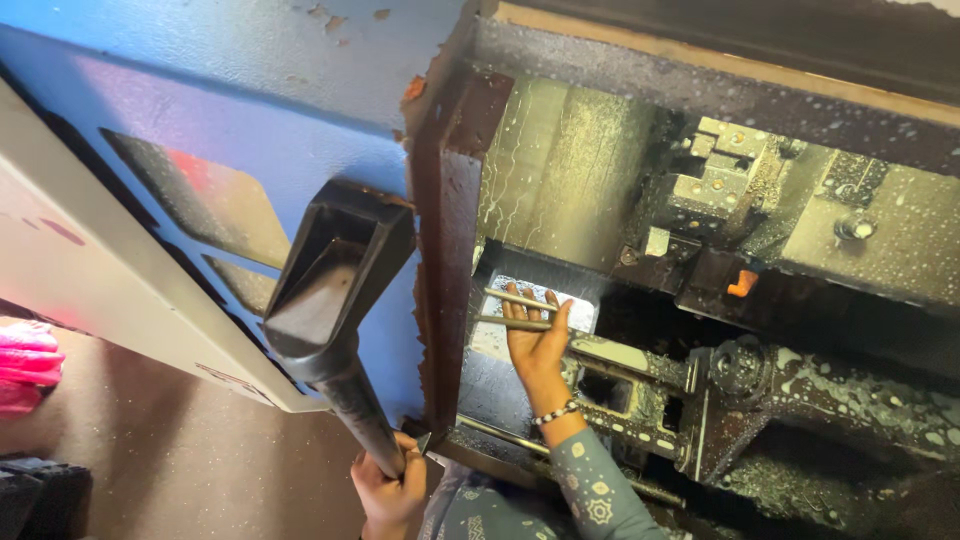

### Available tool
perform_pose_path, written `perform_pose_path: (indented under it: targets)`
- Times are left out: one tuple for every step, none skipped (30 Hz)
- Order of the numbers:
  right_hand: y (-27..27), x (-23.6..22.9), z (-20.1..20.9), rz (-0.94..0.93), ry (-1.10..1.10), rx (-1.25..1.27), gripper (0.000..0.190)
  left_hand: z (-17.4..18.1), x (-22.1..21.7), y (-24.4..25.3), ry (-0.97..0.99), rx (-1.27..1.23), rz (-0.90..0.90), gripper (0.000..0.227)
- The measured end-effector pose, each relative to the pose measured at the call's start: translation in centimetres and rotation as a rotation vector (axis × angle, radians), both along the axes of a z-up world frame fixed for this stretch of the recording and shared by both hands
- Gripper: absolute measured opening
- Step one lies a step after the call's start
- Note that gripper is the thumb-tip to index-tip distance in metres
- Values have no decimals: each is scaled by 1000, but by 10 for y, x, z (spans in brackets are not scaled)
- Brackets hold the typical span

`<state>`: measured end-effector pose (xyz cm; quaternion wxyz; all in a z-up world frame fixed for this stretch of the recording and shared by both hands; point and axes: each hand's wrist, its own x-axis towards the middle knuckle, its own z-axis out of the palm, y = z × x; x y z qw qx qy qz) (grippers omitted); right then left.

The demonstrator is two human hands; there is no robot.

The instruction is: The person operates a metal processing machine by opening the door, placing metal rods into the machine, and closing the door. They repeat this process multiple times, retrieving processed rods and placing them into a green bin.

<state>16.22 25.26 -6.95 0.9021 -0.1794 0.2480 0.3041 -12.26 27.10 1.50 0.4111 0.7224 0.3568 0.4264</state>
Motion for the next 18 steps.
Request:
perform_pose_path:
  targets:
    - [-7,2,2,27,45,-10,50,-1,-1,-2,4,-19,2,7]
    - [-13,3,2,54,91,-19,55,-1,-2,-3,8,-37,4,7]
    - [-11,5,1,109,-28,70,55,-2,0,1,10,-51,1,8]
    - [-5,7,-1,165,-147,158,55,-3,2,5,-12,-27,-13,8]
    - [-4,4,-4,220,-261,240,55,-2,1,5,-29,-10,-27,8]
    - [1,2,-9,234,-263,227,54,-3,2,7,-46,6,-42,9]
    - [2,-5,-14,246,-257,206,52,-3,-1,4,-31,22,-49,8]
    - [4,-11,-19,259,-250,185,51,-4,-3,5,-17,37,-56,7]
    - [5,-15,-22,259,-247,143,50,-5,-4,6,2,39,-61,6]
    - [8,-16,-24,260,-245,100,48,-6,-4,5,6,28,-62,6]
    - [9,-16,-25,264,-245,65,47,-7,-5,5,8,23,-58,6]
    - [6,-18,-26,279,-273,66,46,-9,-7,2,10,18,-55,5]
    - [7,-16,-25,294,-304,73,45,-10,-7,2,11,6,-51,5]
    - [6,-16,-24,310,-335,80,44,-11,-8,2,12,-6,-46,6]
    - [5,-16,-22,311,-351,86,44,-12,-7,3,8,-9,-42,6]
    - [3,-16,-19,312,-368,92,43,-12,-9,1,-3,-34,-50,6]
    - [2,-16,-17,314,-387,99,43,-12,-9,1,-16,-58,-56,5]
    - [1,-15,-16,331,-375,106,42,-12,-10,0,-29,-81,-63,5]
